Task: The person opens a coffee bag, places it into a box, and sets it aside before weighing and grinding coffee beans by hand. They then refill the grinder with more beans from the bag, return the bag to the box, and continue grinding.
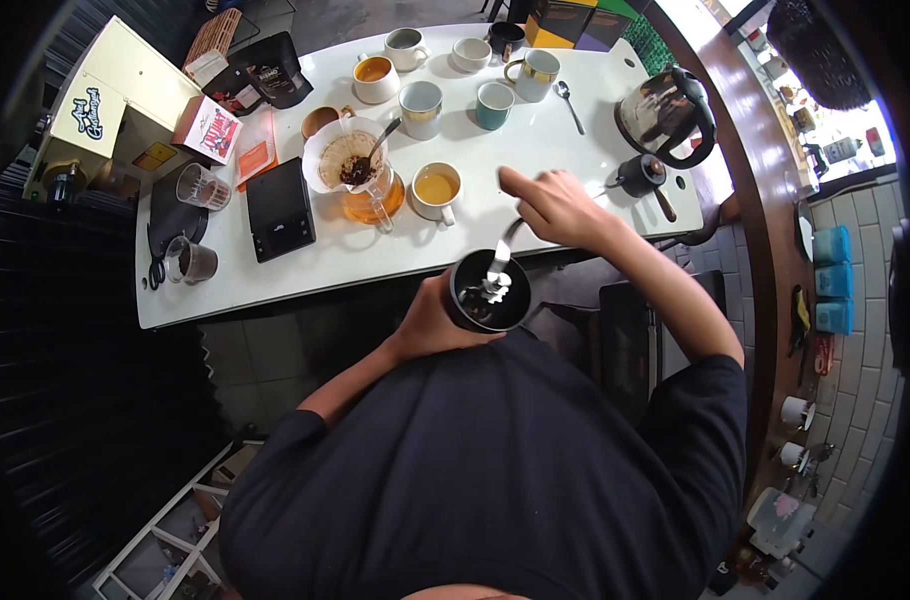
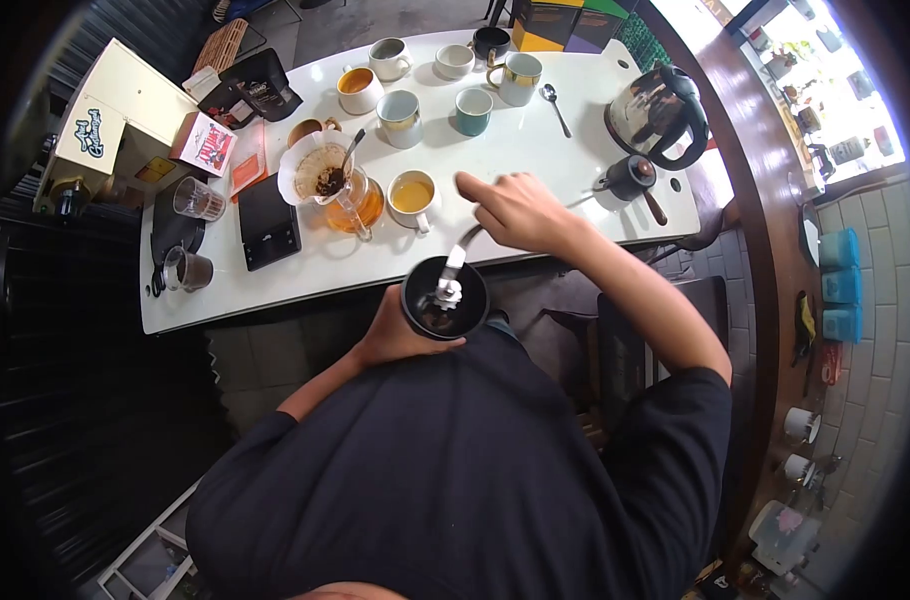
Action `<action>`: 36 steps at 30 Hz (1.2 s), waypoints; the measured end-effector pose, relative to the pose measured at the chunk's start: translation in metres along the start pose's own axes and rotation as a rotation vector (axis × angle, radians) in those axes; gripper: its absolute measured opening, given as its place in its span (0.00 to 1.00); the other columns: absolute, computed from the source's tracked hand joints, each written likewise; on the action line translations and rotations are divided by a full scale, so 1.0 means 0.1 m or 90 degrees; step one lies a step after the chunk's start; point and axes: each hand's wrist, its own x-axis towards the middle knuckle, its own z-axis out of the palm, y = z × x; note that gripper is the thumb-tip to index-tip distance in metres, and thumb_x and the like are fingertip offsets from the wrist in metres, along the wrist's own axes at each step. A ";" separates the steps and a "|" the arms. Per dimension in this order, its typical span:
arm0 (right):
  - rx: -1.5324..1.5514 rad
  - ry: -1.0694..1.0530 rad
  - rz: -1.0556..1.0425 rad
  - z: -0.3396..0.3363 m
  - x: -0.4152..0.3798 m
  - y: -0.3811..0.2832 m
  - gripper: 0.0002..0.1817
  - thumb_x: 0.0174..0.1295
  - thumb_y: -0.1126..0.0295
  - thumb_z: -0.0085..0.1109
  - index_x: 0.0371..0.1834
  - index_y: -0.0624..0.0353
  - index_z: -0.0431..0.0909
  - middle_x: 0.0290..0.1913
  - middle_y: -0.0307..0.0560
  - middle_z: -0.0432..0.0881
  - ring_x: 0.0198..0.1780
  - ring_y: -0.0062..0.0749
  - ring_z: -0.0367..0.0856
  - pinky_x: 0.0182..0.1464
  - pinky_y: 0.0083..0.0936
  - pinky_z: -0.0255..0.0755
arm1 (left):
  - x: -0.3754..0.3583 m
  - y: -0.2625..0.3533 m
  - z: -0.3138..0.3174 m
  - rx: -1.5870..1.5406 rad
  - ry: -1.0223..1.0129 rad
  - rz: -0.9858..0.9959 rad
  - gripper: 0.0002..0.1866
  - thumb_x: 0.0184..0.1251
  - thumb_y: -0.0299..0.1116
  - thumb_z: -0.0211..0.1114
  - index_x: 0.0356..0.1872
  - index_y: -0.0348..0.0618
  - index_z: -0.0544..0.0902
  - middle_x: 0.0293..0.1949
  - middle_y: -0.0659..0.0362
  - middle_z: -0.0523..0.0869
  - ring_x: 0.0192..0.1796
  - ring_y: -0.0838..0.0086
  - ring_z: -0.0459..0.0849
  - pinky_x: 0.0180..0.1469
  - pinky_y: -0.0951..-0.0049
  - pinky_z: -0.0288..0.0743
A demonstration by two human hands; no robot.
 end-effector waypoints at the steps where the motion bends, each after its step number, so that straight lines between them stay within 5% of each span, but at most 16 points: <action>1: -0.004 0.016 0.012 -0.04 -0.11 -0.05 0.12 0.57 0.73 0.49 0.44 0.58 0.68 0.17 0.56 0.73 0.22 0.60 0.74 0.28 0.52 0.64 | 0.03 0.09 0.02 0.028 0.018 0.038 0.40 0.41 0.37 0.86 0.58 0.35 0.76 0.44 0.51 0.89 0.48 0.69 0.89 0.53 0.68 0.81; 10: 0.061 -0.001 0.033 0.05 -0.29 0.03 0.11 0.57 0.73 0.49 0.44 0.59 0.68 0.17 0.59 0.69 0.22 0.62 0.73 0.28 0.52 0.64 | 0.03 0.04 0.03 0.018 -0.002 0.084 0.41 0.42 0.34 0.86 0.60 0.34 0.76 0.48 0.52 0.88 0.51 0.69 0.88 0.56 0.69 0.80; 14: 0.039 -0.066 0.033 0.10 -0.69 -0.06 0.12 0.51 0.74 0.51 0.41 0.59 0.68 0.15 0.54 0.70 0.20 0.57 0.74 0.27 0.48 0.66 | 0.02 -0.31 0.05 0.002 0.091 -0.028 0.38 0.43 0.38 0.86 0.56 0.33 0.79 0.46 0.51 0.90 0.50 0.67 0.90 0.56 0.66 0.82; 19: 0.031 -0.026 -0.207 -0.04 -0.83 -0.54 0.16 0.35 0.69 0.58 0.31 0.54 0.67 0.17 0.40 0.69 0.18 0.39 0.74 0.22 0.36 0.67 | 0.10 -0.25 0.07 0.037 0.104 -0.045 0.37 0.44 0.40 0.85 0.56 0.37 0.78 0.46 0.52 0.90 0.52 0.66 0.90 0.55 0.66 0.82; 21: -0.011 0.005 -0.368 -0.04 -0.70 -0.85 0.17 0.39 0.63 0.62 0.31 0.50 0.66 0.19 0.36 0.67 0.18 0.34 0.75 0.21 0.33 0.69 | 0.21 -0.19 0.08 0.079 0.093 -0.043 0.40 0.42 0.43 0.86 0.58 0.40 0.77 0.46 0.52 0.90 0.51 0.64 0.90 0.54 0.65 0.82; 22: -0.010 0.053 -0.440 0.02 -0.55 -0.96 0.17 0.43 0.60 0.64 0.31 0.50 0.67 0.18 0.35 0.67 0.18 0.32 0.75 0.22 0.29 0.69 | 0.27 -0.21 0.13 0.156 0.098 -0.019 0.36 0.49 0.45 0.81 0.58 0.38 0.77 0.44 0.51 0.89 0.48 0.63 0.90 0.52 0.64 0.83; 24: -0.028 0.068 -0.544 0.05 -0.19 -1.15 0.16 0.56 0.61 0.56 0.46 0.53 0.77 0.18 0.35 0.70 0.18 0.29 0.75 0.22 0.28 0.67 | 0.27 -0.14 0.16 0.140 0.072 0.014 0.35 0.49 0.43 0.80 0.57 0.38 0.77 0.45 0.52 0.89 0.48 0.65 0.90 0.52 0.64 0.83; 26: -0.100 -0.169 -0.493 -0.10 0.28 -1.29 0.31 0.60 0.65 0.51 0.68 0.65 0.69 0.20 0.45 0.81 0.20 0.42 0.82 0.23 0.39 0.70 | 0.31 0.01 0.18 0.103 0.026 0.084 0.33 0.50 0.39 0.80 0.56 0.38 0.77 0.46 0.53 0.87 0.49 0.67 0.88 0.54 0.65 0.81; 28: -0.182 -0.238 -0.394 -0.12 0.72 -1.20 0.33 0.59 0.65 0.52 0.71 0.60 0.68 0.25 0.47 0.84 0.30 0.49 0.86 0.28 0.44 0.75 | 0.30 0.12 0.17 0.065 -0.022 0.145 0.30 0.51 0.35 0.79 0.55 0.37 0.77 0.46 0.54 0.86 0.50 0.70 0.86 0.55 0.66 0.80; 29: -0.189 -0.278 -0.340 -0.27 0.86 -1.07 0.32 0.58 0.65 0.54 0.70 0.55 0.70 0.27 0.49 0.84 0.33 0.50 0.86 0.31 0.43 0.76 | 0.29 0.13 0.17 0.045 -0.044 0.175 0.29 0.52 0.33 0.79 0.55 0.37 0.78 0.47 0.54 0.85 0.50 0.71 0.85 0.56 0.67 0.79; 30: -0.137 -0.170 -0.308 -0.20 0.91 -0.77 0.32 0.56 0.66 0.56 0.68 0.55 0.71 0.24 0.52 0.82 0.30 0.50 0.84 0.30 0.43 0.74 | 0.27 0.01 0.12 0.072 -0.053 0.199 0.36 0.39 0.33 0.86 0.54 0.34 0.80 0.42 0.55 0.88 0.44 0.73 0.87 0.56 0.67 0.80; 33: -0.143 -0.138 -0.080 -0.18 0.58 -0.02 0.26 0.58 0.67 0.55 0.62 0.58 0.71 0.17 0.50 0.74 0.22 0.51 0.77 0.25 0.46 0.64 | 0.02 -0.23 0.09 -0.181 0.176 0.020 0.27 0.49 0.31 0.83 0.52 0.37 0.82 0.46 0.57 0.89 0.48 0.75 0.87 0.55 0.69 0.80; 34: -0.142 -0.033 -0.145 0.00 0.26 0.18 0.26 0.58 0.68 0.55 0.62 0.58 0.71 0.15 0.49 0.72 0.18 0.52 0.73 0.24 0.46 0.62 | 0.00 -0.26 0.00 -0.178 0.180 -0.065 0.24 0.50 0.29 0.82 0.49 0.37 0.84 0.44 0.58 0.90 0.47 0.78 0.87 0.54 0.71 0.81; 36: -0.122 -0.158 -0.079 -0.06 -0.17 -0.10 0.19 0.52 0.71 0.53 0.50 0.57 0.71 0.14 0.46 0.71 0.17 0.48 0.73 0.22 0.42 0.64 | 0.02 -0.25 -0.02 -0.082 0.214 -0.039 0.21 0.52 0.28 0.80 0.48 0.36 0.84 0.42 0.58 0.90 0.44 0.79 0.87 0.52 0.72 0.81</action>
